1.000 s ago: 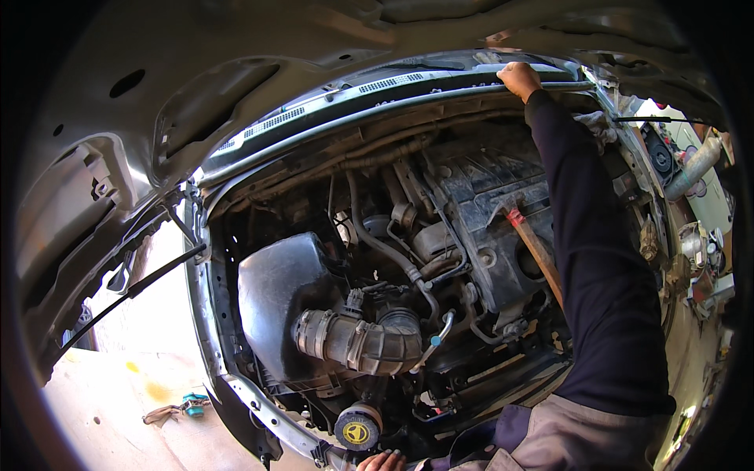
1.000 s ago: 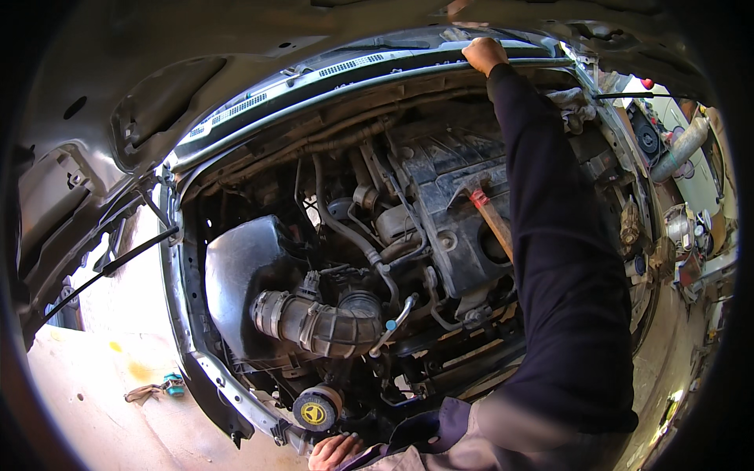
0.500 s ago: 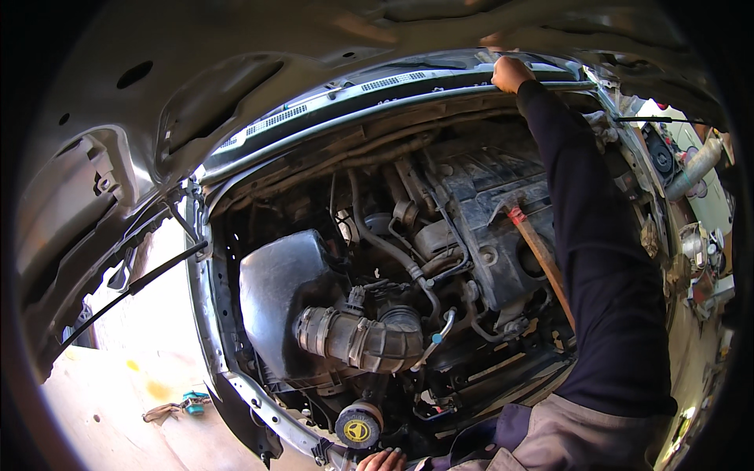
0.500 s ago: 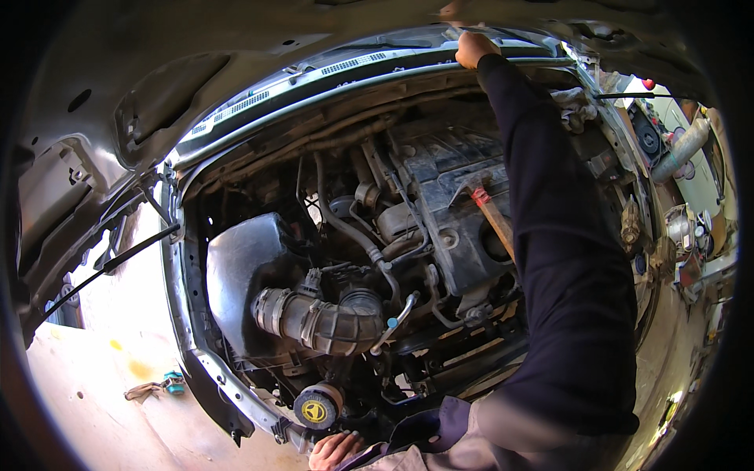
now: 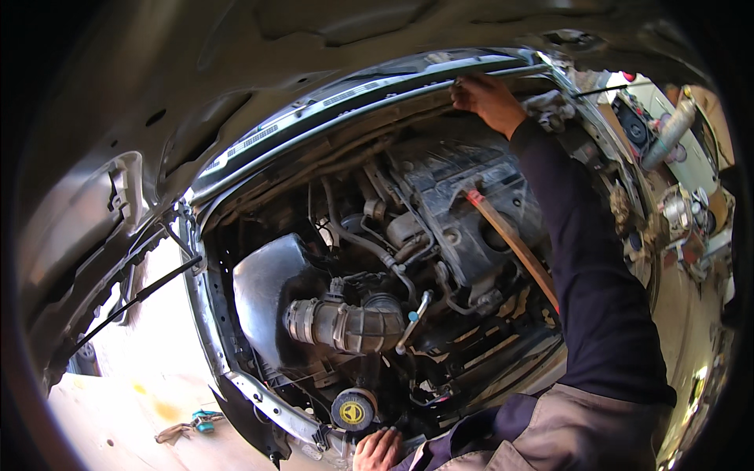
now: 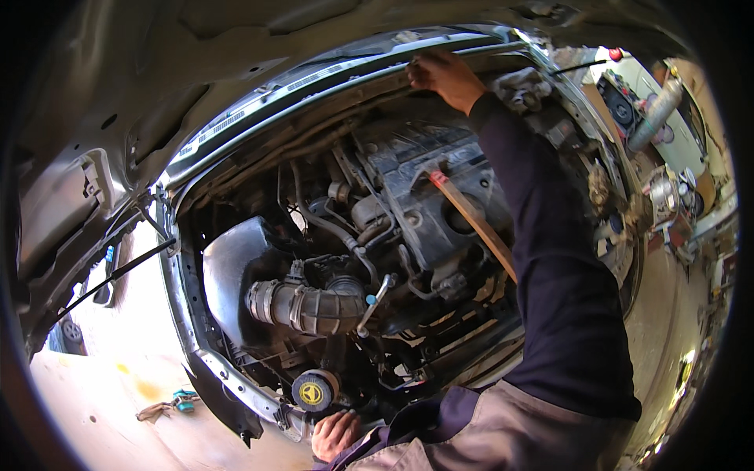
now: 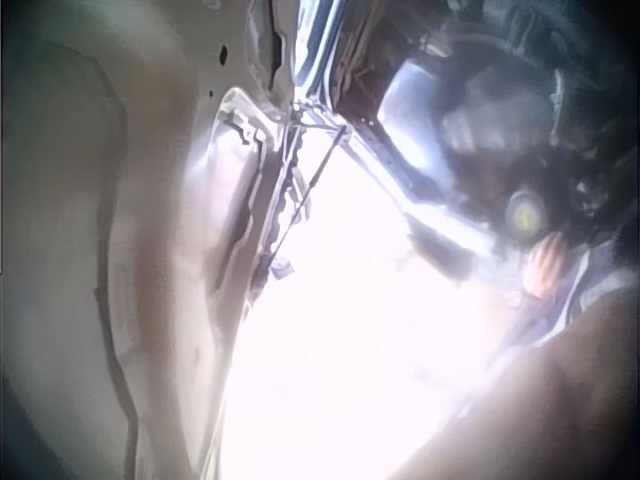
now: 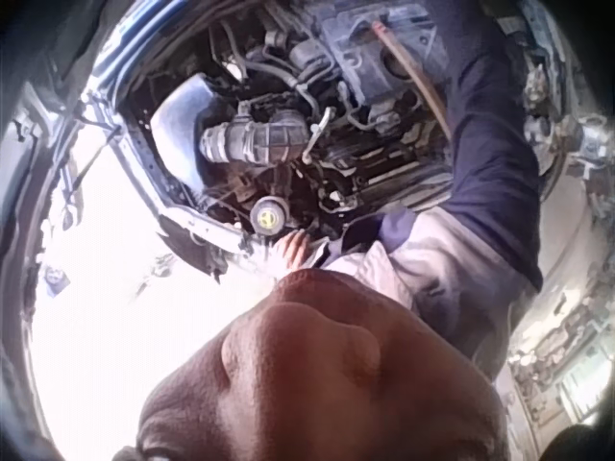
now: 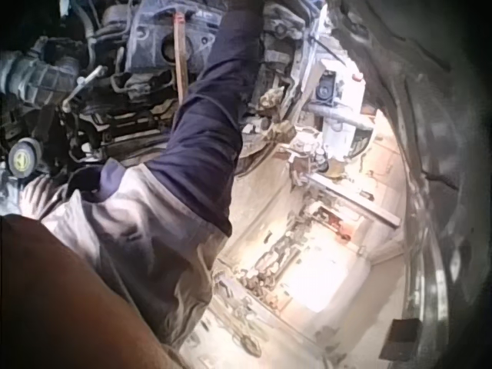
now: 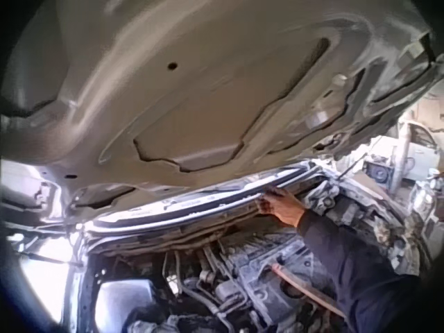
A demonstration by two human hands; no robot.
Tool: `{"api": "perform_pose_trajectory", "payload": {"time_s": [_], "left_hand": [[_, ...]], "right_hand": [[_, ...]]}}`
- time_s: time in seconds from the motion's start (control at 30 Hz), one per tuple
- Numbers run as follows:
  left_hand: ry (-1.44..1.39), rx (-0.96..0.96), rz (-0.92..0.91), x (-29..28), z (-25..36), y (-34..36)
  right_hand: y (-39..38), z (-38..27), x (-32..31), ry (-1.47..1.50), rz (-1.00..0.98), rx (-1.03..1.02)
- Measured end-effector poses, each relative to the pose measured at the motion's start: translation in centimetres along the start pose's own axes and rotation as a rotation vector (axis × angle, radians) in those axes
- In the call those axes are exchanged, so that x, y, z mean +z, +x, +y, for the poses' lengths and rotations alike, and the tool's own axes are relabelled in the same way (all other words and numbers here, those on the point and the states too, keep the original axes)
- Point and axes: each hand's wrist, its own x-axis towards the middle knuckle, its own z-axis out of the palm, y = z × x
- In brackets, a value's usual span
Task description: The person removes a metal crossbar from the front of a car using a power drill and hammer, then reattaches it and closes the hood. They use both hands to align and secure the part, then test the hood closure.
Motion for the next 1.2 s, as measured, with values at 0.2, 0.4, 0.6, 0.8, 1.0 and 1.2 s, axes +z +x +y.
{"api": "perform_pose_trajectory", "payload": {"time_s": [0.2,0.4,0.6,0.8,1.0,1.2], "left_hand": [[-0.138,-0.023,0.009,-1.7,1.1,2.1],[-0.083,-0.041,-0.038,-2.0,2.3,2.7],[-0.020,0.110,-0.061,-1.2,1.8,2.1],[0.043,0.300,-0.038,-0.7,1.1,1.9],[0.166,0.453,-0.068,-1.0,0.6,1.8],[0.215,0.441,-0.040,0.2,0.2,1.8]], "right_hand": [[-16.2,-7.3,6.2,0.079,-0.027,0.078],[-37.7,-12.5,11.9,0.059,0.068,-0.041],[-61.7,-10.6,24.6,0.095,0.514,0.036],[-76.0,-3.3,36.4,0.307,1.013,0.315],[-76.8,2.3,42.0,0.209,0.912,0.193],[-73.3,6.4,42.9,0.145,1.018,0.132]]}}
